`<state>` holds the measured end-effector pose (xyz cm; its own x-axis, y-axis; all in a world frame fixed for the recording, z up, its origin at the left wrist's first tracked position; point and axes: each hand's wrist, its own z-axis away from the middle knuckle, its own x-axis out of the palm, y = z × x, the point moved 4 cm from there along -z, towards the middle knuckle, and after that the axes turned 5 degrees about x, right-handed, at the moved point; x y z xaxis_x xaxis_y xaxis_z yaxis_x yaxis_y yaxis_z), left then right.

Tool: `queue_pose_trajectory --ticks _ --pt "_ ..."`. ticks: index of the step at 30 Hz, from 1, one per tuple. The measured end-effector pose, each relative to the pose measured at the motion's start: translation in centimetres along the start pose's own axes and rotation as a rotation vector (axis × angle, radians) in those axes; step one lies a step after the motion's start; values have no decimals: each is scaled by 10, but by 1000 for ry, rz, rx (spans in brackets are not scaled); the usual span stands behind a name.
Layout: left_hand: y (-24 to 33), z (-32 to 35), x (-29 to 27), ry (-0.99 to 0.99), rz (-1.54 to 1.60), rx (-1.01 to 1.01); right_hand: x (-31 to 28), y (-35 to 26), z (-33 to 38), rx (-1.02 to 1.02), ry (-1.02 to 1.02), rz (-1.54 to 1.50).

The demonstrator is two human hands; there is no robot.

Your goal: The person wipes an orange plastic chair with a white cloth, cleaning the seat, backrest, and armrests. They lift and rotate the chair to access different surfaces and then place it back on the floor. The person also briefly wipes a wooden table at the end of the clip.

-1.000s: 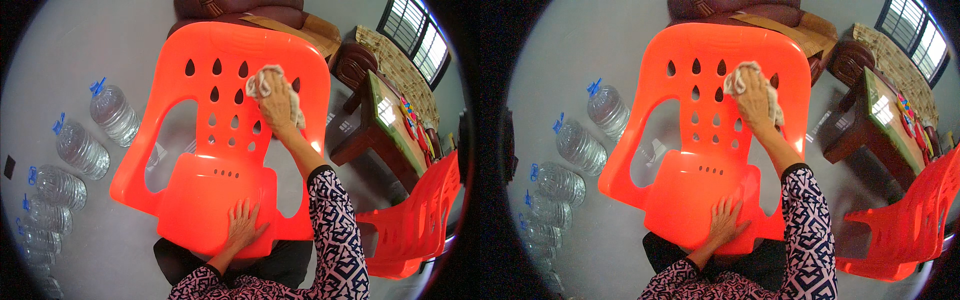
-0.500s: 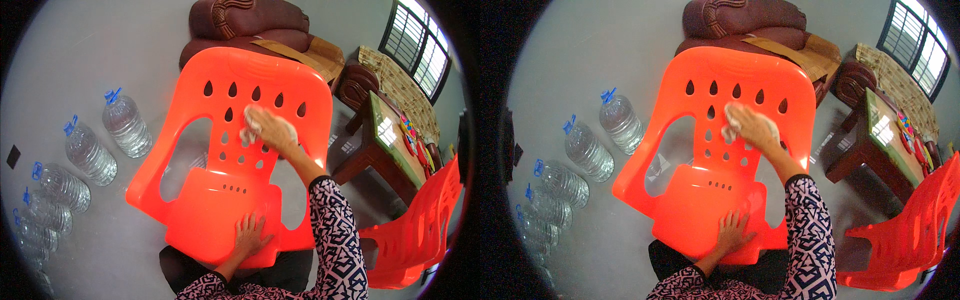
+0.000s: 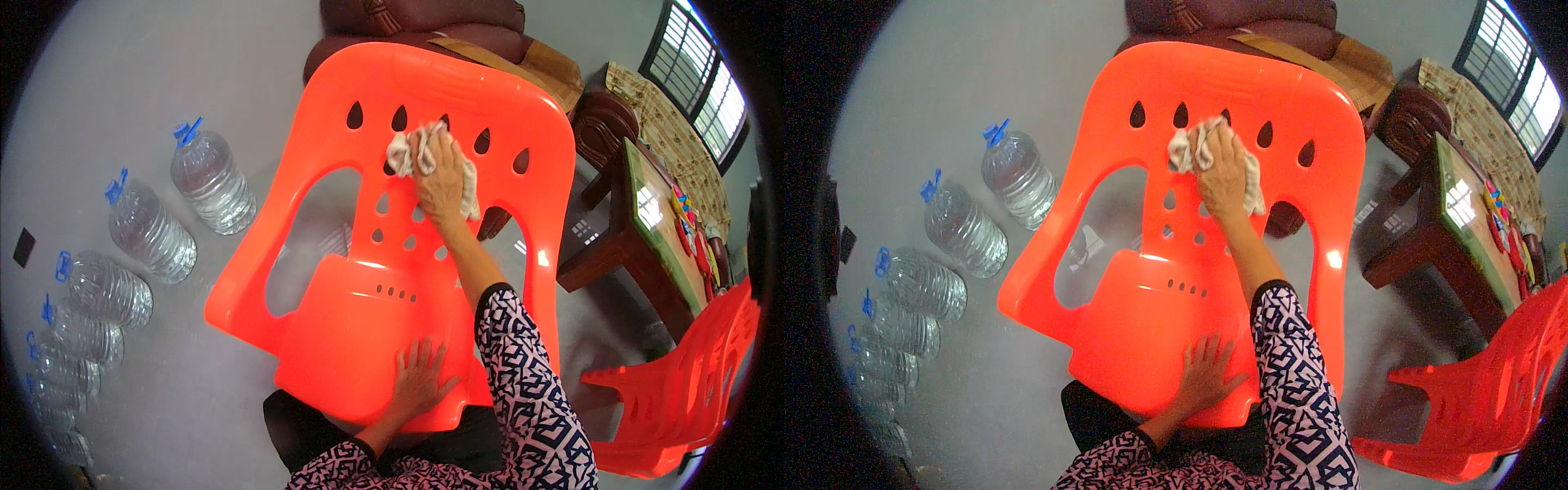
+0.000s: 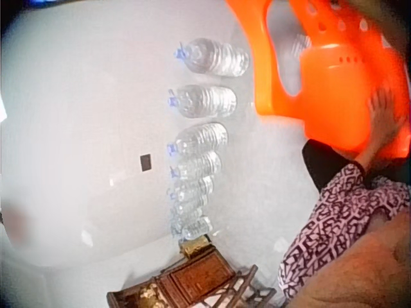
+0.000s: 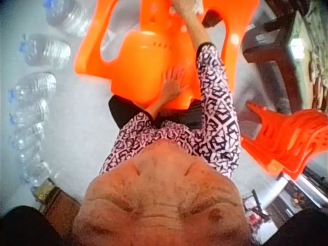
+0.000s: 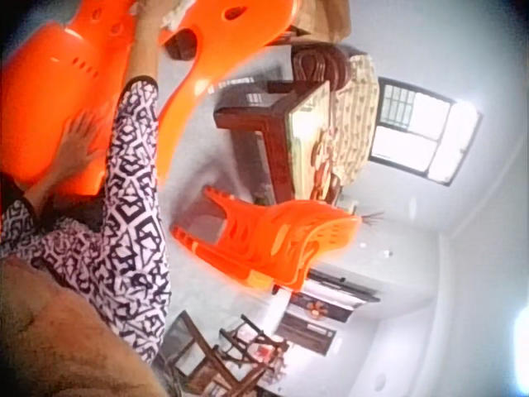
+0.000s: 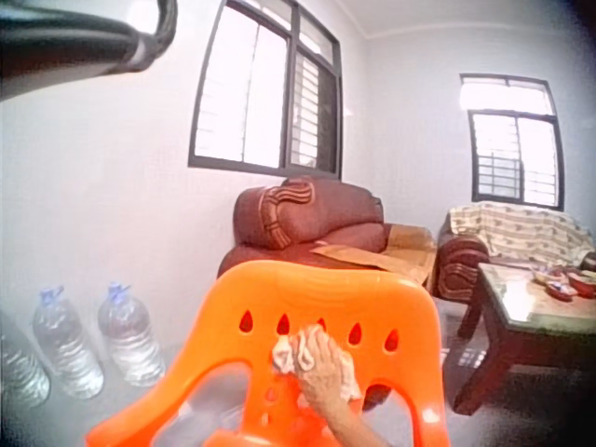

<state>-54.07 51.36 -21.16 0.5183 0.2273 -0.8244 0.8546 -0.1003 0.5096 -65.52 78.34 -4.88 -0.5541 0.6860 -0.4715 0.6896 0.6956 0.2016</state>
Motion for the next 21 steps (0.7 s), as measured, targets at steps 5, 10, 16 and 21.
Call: queue_pose_trajectory --ticks 5,10,16,21 --pt "0 0 -5 15 -48 -30 7 -38 71 -198 -378 -70" --pt "1 -6 6 53 24 0 -4 -24 134 -585 -587 73" --pt "2 -5 9 40 -19 13 -29 2 54 -659 -563 255" --pt "-1 -3 8 27 -46 16 -61 63 -28 -278 -309 82"
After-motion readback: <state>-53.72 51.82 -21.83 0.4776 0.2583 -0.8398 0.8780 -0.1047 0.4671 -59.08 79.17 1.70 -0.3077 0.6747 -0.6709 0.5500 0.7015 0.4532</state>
